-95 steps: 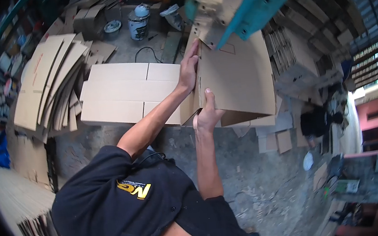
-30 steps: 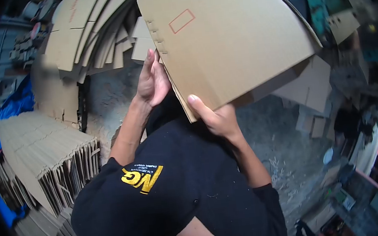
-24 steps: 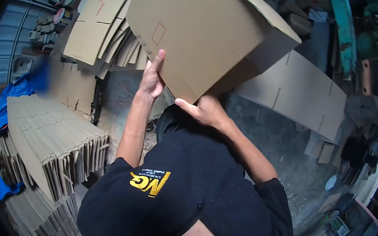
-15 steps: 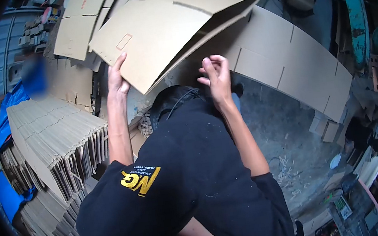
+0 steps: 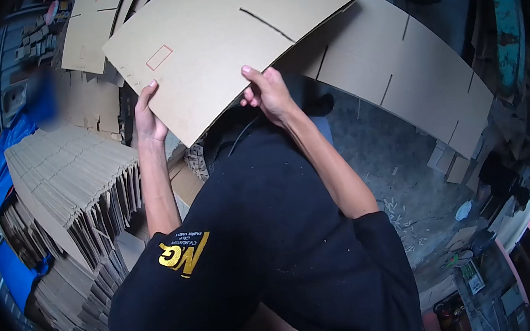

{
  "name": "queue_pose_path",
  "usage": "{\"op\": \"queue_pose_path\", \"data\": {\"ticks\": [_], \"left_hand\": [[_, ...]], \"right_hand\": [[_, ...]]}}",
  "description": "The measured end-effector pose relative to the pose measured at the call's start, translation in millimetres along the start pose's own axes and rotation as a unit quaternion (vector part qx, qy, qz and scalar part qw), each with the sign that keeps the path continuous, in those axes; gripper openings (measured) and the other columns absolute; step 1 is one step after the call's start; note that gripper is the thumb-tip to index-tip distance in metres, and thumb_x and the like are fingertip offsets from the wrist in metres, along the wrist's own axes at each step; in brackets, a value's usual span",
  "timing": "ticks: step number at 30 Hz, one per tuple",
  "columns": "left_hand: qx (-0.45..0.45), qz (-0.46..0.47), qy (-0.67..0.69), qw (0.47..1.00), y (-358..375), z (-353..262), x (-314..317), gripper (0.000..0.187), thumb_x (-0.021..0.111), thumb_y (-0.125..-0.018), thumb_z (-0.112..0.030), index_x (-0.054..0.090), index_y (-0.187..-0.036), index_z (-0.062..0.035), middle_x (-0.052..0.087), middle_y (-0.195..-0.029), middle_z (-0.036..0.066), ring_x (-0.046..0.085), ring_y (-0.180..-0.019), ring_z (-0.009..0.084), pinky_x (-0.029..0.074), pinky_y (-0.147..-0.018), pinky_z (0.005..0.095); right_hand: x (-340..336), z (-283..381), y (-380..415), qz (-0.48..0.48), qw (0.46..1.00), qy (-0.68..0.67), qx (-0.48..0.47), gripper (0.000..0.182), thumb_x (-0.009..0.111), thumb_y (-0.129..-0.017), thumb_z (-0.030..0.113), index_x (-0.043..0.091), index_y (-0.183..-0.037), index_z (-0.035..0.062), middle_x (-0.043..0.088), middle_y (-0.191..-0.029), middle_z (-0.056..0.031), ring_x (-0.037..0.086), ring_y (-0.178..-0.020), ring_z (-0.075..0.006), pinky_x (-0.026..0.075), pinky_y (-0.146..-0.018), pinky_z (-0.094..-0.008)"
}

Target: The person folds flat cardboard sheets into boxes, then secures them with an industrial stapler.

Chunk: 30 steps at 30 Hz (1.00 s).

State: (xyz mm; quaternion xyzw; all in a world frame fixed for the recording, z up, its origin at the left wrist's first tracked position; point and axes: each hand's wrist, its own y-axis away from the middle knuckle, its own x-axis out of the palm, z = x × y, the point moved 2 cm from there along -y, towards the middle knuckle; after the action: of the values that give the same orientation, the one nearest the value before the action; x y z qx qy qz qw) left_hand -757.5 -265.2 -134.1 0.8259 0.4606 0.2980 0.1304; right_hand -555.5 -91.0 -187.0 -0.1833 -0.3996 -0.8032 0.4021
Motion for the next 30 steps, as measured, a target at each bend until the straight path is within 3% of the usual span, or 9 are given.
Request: {"op": "queue_pose_path", "data": {"ticks": [3, 9, 11, 14, 17, 22, 23, 27, 30], "left_hand": [[-0.091, 0.008, 0.078, 0.993, 41, 4, 37, 0.077, 0.075, -0.081, -0.018, 0.036, -0.143, 0.0066, 0.051, -0.136, 0.025, 0.053, -0.128, 0.0340, 0.045, -0.109, 0.0442], [-0.043, 0.092, 0.095, 0.990, 50, -1, 29, 0.058, 0.066, -0.086, -0.003, 0.038, -0.134, 0.0125, 0.058, -0.121, 0.029, 0.067, -0.102, 0.0415, 0.063, -0.079, 0.0564], [0.003, 0.097, 0.078, 0.992, 41, -18, 16, 0.060, 0.067, -0.086, -0.004, 0.038, -0.135, 0.0130, 0.058, -0.121, 0.029, 0.067, -0.102, 0.0419, 0.063, -0.078, 0.0564], [0.070, 0.103, 0.057, 0.991, 23, -45, -13, 0.064, 0.068, -0.085, -0.007, 0.036, -0.136, 0.0139, 0.058, -0.121, 0.029, 0.067, -0.101, 0.0426, 0.063, -0.076, 0.0561], [0.153, 0.082, 0.011, 0.985, 1, -94, -42, 0.071, 0.069, -0.084, -0.011, 0.032, -0.138, 0.0146, 0.057, -0.122, 0.029, 0.067, -0.102, 0.0404, 0.065, -0.073, 0.0518], [0.263, -0.072, 0.065, 0.960, -88, -117, -128, 0.047, 0.061, -0.097, -0.018, 0.041, -0.136, -0.0004, 0.058, -0.125, 0.015, 0.057, -0.118, 0.0343, 0.050, -0.103, 0.0519], [0.259, -0.073, 0.092, 0.959, -114, -101, -154, 0.063, 0.061, -0.097, -0.017, 0.028, -0.150, -0.0116, 0.050, -0.133, 0.015, 0.060, -0.113, 0.0317, 0.056, -0.091, 0.0477], [0.020, -0.212, 0.023, 0.977, -172, 19, -176, 0.071, 0.062, -0.094, -0.012, 0.024, -0.153, -0.0166, 0.056, -0.126, 0.016, 0.064, -0.105, 0.0326, 0.057, -0.087, 0.0488], [-0.117, -0.120, -0.112, 0.980, -186, 100, -126, 0.080, 0.069, -0.088, -0.012, 0.025, -0.155, -0.0163, 0.060, -0.124, 0.015, 0.065, -0.096, 0.0280, 0.058, -0.080, 0.0445]], "right_hand": [[11, 19, 1, -0.003, 1.000, 0.015, -0.027, 0.031, 0.059, -0.100, 0.031, 0.056, -0.081, 0.0060, 0.050, -0.058, 0.0008, 0.046, -0.047, -0.0053, 0.049, -0.052, -0.0247], [32, 34, -26, 0.052, 0.986, 0.150, -0.057, 0.043, 0.060, -0.100, 0.037, 0.056, -0.072, 0.0046, 0.050, -0.056, -0.0001, 0.049, -0.048, -0.0077, 0.052, -0.048, -0.0261], [43, 36, -42, 0.115, 0.977, 0.164, -0.072, 0.039, 0.060, -0.100, 0.038, 0.056, -0.081, 0.0035, 0.051, -0.059, -0.0012, 0.051, -0.051, -0.0073, 0.054, -0.049, -0.0263], [65, 45, -37, 0.135, 0.982, 0.126, -0.030, 0.054, 0.058, -0.102, 0.034, 0.044, -0.142, 0.0008, 0.051, -0.068, -0.0002, 0.048, -0.053, -0.0064, 0.058, -0.056, -0.0281], [57, 47, -25, 0.143, 0.971, 0.191, -0.019, 0.056, 0.052, -0.104, 0.029, 0.035, -0.152, 0.0047, 0.048, -0.068, -0.0004, 0.042, -0.052, -0.0057, 0.059, -0.056, -0.0298], [-27, -2, -2, -0.012, 0.988, 0.153, 0.037, 0.048, 0.058, -0.101, 0.027, 0.047, -0.144, 0.0079, 0.043, -0.068, 0.0027, 0.050, -0.064, -0.0061, 0.058, -0.055, -0.0267], [-41, -11, 8, -0.017, 0.988, 0.151, 0.039, 0.048, 0.058, -0.101, 0.027, 0.047, -0.144, 0.0079, 0.043, -0.068, 0.0027, 0.050, -0.064, -0.0061, 0.058, -0.055, -0.0267], [-88, -33, 46, -0.180, 0.972, 0.137, 0.066, 0.043, 0.058, -0.101, 0.026, 0.052, -0.139, 0.0075, 0.047, -0.067, 0.0025, 0.049, -0.058, -0.0048, 0.057, -0.054, -0.0263], [-103, -44, 71, -0.270, 0.956, 0.095, 0.058, 0.041, 0.058, -0.101, 0.026, 0.053, -0.137, 0.0070, 0.049, -0.066, 0.0022, 0.047, -0.054, -0.0041, 0.056, -0.054, -0.0260]]}}
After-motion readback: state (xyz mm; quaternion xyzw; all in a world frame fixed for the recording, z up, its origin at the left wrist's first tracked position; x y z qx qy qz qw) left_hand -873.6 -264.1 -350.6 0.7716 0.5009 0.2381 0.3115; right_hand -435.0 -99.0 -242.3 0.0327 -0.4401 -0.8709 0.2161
